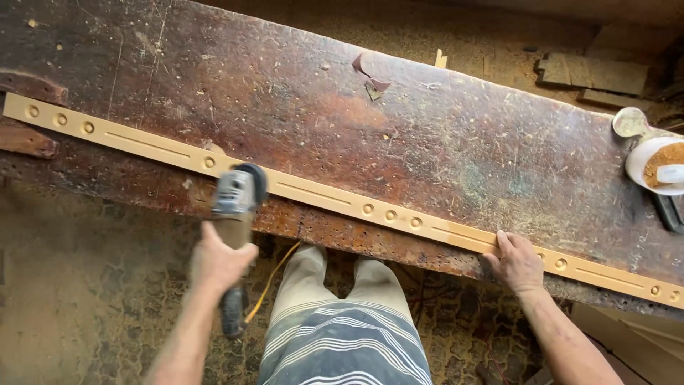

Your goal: The person sands a long wooden strip with holes along its length using an angle grinder on a workbench. They then squeeze glue from a bottle into the holes, sprinkle sawdust from a bowl over the glued holes, and resume sanding the strip flat with the grinder.

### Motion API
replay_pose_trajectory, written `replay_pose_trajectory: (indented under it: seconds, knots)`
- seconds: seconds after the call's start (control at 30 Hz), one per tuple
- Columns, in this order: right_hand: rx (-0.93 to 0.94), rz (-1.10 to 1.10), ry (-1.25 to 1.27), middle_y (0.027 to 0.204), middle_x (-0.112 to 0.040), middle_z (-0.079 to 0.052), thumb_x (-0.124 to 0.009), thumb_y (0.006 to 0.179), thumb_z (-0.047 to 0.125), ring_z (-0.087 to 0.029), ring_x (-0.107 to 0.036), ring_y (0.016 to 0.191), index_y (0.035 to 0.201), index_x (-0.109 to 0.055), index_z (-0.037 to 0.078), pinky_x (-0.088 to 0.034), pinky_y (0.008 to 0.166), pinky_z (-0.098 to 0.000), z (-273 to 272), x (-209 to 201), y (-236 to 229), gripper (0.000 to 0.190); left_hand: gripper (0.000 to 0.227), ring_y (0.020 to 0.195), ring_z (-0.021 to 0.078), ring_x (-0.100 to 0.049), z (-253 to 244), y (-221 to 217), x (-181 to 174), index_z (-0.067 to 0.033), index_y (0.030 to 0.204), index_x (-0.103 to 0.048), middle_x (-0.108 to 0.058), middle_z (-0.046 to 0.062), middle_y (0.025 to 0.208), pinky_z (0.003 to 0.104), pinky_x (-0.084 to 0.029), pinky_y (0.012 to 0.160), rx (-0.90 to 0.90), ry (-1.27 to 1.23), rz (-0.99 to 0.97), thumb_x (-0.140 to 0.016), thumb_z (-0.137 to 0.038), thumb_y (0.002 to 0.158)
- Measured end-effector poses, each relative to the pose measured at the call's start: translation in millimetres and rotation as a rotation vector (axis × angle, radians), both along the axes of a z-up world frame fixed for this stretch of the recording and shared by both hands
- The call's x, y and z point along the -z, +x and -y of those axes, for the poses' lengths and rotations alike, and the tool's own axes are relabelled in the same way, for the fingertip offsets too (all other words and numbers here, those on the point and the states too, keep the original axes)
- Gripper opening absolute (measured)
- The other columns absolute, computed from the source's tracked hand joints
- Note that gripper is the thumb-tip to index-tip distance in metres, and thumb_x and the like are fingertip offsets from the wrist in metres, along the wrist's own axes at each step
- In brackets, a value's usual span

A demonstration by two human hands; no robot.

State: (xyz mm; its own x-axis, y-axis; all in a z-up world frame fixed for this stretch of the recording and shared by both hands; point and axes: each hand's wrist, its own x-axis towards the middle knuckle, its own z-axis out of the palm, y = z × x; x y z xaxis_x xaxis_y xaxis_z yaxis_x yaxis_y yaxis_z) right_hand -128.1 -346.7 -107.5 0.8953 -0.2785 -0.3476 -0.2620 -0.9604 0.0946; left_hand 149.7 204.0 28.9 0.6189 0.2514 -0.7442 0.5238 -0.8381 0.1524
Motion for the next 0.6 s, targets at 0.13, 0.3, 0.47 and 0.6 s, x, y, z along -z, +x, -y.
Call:
replay_pose_trajectory:
  seconds: [0.13,0.3,0.47,0.6]
  knots:
    - [-0.014,0.002,0.011,0.118,-0.067,-0.005,-0.075,0.08,0.05,-0.021,-0.065,0.107,0.135,-0.061,0.012,-0.059,0.082,-0.0321,-2.7,-3.3,-0.1,0.069,0.075,0.081,0.0313,-0.077,66.5,-47.5,6.7,-0.0079,0.138,-0.039,-0.073,0.016,0.102,0.044,-0.065,0.072,0.108,-0.022,-0.108,-0.071,-0.03,0.073]
    - [-0.039,0.075,0.046,0.115,-0.067,-0.006,-0.075,0.079,0.049,-0.022,-0.065,0.104,0.133,-0.061,0.011,-0.059,0.078,-0.0325,-0.1,-5.2,1.8,0.068,0.088,0.097,0.0393,-0.072,127.1,-92.9,8.0,-0.0022,0.139,-0.034,-0.07,0.024,0.108,0.048,-0.059,0.085,0.305,-0.015,0.041,-0.079,-0.037,0.071]
    - [-0.059,0.09,0.048,0.111,-0.066,-0.007,-0.077,0.079,0.049,-0.023,-0.064,0.103,0.133,-0.06,0.01,-0.059,0.077,-0.0338,-3.2,-10.6,4.3,0.068,0.08,0.098,0.0396,-0.073,183.2,-128.4,3.0,-0.0014,0.133,-0.039,-0.069,0.025,0.109,0.048,-0.06,0.087,0.333,-0.061,0.029,-0.077,-0.034,0.07]
    - [-0.028,0.134,0.074,0.112,-0.065,-0.008,-0.079,0.077,0.046,-0.025,-0.063,0.105,0.132,-0.06,0.009,-0.057,0.084,-0.0352,-3.8,-6.4,-2.7,0.069,0.073,0.1,0.0402,-0.07,225.0,-166.0,18.3,-0.0004,0.127,-0.042,-0.069,0.025,0.106,0.049,-0.057,0.088,0.486,-0.217,0.061,-0.078,-0.034,0.072]
